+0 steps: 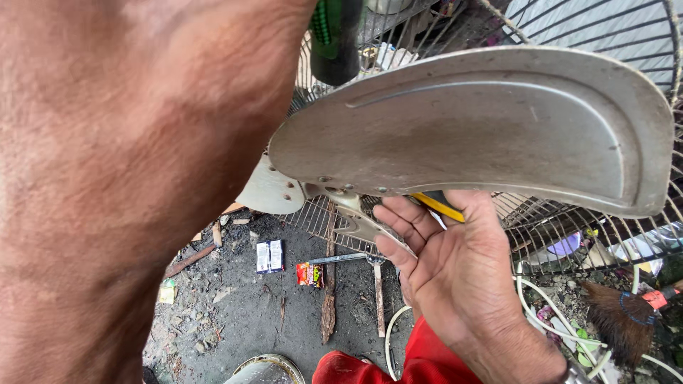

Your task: The person cleans dust from an electric fan's blades using a brush, then uses screwdrivers to loosen the blade cap and unscrew the fasteners holding the fan blades, working the blades free from the motor hub.

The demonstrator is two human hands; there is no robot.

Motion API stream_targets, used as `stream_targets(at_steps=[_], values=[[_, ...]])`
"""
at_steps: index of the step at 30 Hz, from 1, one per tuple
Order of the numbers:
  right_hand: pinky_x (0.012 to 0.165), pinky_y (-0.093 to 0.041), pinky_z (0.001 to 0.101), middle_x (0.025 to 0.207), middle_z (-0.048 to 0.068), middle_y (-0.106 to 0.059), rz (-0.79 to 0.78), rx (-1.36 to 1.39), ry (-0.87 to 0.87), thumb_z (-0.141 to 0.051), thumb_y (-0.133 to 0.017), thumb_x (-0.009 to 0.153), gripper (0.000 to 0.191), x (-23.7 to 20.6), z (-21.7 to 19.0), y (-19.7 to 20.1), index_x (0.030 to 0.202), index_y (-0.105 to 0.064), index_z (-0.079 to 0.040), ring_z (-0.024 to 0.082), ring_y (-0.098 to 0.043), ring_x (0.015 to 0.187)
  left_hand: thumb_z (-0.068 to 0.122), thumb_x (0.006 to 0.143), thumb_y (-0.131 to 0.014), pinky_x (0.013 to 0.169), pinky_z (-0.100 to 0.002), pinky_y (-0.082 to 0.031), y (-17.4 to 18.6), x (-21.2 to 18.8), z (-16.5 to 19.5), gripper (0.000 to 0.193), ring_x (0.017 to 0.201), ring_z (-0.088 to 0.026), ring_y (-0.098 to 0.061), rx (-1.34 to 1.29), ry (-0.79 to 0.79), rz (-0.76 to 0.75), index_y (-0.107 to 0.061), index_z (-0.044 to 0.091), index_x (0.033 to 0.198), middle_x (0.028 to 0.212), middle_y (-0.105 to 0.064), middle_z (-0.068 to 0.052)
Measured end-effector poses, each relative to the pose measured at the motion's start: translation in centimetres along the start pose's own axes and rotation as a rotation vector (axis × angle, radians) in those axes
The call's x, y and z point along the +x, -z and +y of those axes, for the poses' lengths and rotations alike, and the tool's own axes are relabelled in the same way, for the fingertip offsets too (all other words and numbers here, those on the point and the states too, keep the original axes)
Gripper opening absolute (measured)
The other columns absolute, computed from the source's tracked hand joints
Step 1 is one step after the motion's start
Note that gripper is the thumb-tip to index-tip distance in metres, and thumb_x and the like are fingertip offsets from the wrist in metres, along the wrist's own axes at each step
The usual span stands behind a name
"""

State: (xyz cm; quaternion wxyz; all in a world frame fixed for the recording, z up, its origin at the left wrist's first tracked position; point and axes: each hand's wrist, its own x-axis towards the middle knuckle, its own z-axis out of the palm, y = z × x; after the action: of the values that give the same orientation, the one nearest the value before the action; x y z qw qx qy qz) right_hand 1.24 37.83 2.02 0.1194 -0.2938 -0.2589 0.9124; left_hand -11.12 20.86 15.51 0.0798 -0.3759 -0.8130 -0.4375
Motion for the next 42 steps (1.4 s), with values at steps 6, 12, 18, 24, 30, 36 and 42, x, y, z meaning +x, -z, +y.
stream_targets(at_steps=[6, 12, 18, 24, 30, 36, 42], values=[[0.087, -0.054, 0.04, 0.1, 0.012, -0.071, 0.029, -0.128, 0.016, -0.045, -0.053, 0.089, 0.047, -0.1, 0.4, 0.5, 0.112, -0.062, -0.005, 0.023, -0.068, 0.098, 0.021, 0.102, -0.053, 0.07, -0.02, -0.055, 0.2, -1.2, 0.0, 0.015, 0.078, -0.004, -0.067, 0.007, 0.038, -0.043, -0.06, 0.008, 0.107, 0.098, -0.072, -0.001], [0.082, -0.054, 0.0383, 0.103, 0.009, -0.071, 0.004, -0.1, -0.01, -0.044, -0.054, 0.09, 0.045, 0.2, 0.1, 0.4, 0.116, -0.062, -0.008, 0.021, -0.067, 0.098, 0.019, 0.103, -0.051, 0.071, -0.02, -0.056, 1.9, -1.7, -2.0, 0.015, 0.08, -0.004, -0.069, -0.022, 0.082, -0.038, -0.059, 0.008, 0.108, 0.1, -0.072, -0.002], [0.074, -0.058, 0.0344, 0.111, 0.011, -0.071, -0.042, -0.099, 0.009, -0.043, -0.058, 0.09, 0.049, 0.5, 0.3, 1.3, 0.126, -0.061, -0.01, 0.021, -0.069, 0.096, 0.017, 0.104, -0.048, 0.072, -0.019, -0.058, 3.2, -1.9, -3.3, 0.015, 0.081, -0.004, -0.07, -0.052, 0.109, -0.035, -0.058, 0.008, 0.11, 0.103, -0.073, -0.004], [0.072, -0.061, 0.0343, 0.117, 0.015, -0.072, -0.167, -0.041, 0.059, -0.042, -0.067, 0.095, 0.048, 1.1, 0.3, 2.4, 0.128, -0.062, -0.007, 0.022, -0.071, 0.098, 0.021, 0.107, -0.046, 0.069, -0.019, -0.055, 3.8, 0.8, -0.2, 0.02, 0.082, -0.004, -0.07, -0.1, 0.19, -0.094, -0.058, 0.007, 0.113, 0.103, -0.073, -0.003], [0.072, -0.059, 0.0333, 0.103, 0.009, -0.076, 0.221, -0.054, -0.027, -0.047, -0.064, 0.084, 0.052, 0.1, -0.5, 2.5, 0.114, -0.072, -0.005, 0.014, -0.073, 0.084, 0.028, 0.12, -0.051, 0.062, -0.023, -0.045, 2.5, -5.0, -2.2, 0.031, 0.074, -0.007, -0.055, 0.111, 0.058, 0.166, -0.05, -0.001, 0.134, 0.098, -0.062, -0.003], [0.069, -0.062, 0.0391, 0.103, 0.01, -0.077, 0.116, -0.083, -0.065, -0.046, -0.066, 0.089, 0.055, -0.1, -0.7, 3.3, 0.118, -0.073, -0.001, 0.014, -0.072, 0.078, 0.018, 0.115, -0.044, 0.079, -0.019, -0.05, 3.3, -1.2, -15.4, 0.023, 0.088, -0.004, -0.058, -0.406, 0.307, 0.038, -0.052, 0.004, 0.131, 0.107, -0.062, 0.0], [0.067, -0.06, 0.0335, 0.106, 0.007, -0.075, 0.085, -0.104, -0.135, -0.046, -0.068, 0.092, 0.057, 0.4, -0.6, 3.7, 0.12, -0.073, 0.004, 0.013, -0.07, 0.079, 0.019, 0.117, -0.042, 0.097, -0.032, -0.055, 4.1, -0.5, -12.4, 0.029, 0.112, -0.016, -0.063, 0.051, -0.111, -0.088, -0.056, -0.001, 0.132, 0.123, -0.063, -0.01]])
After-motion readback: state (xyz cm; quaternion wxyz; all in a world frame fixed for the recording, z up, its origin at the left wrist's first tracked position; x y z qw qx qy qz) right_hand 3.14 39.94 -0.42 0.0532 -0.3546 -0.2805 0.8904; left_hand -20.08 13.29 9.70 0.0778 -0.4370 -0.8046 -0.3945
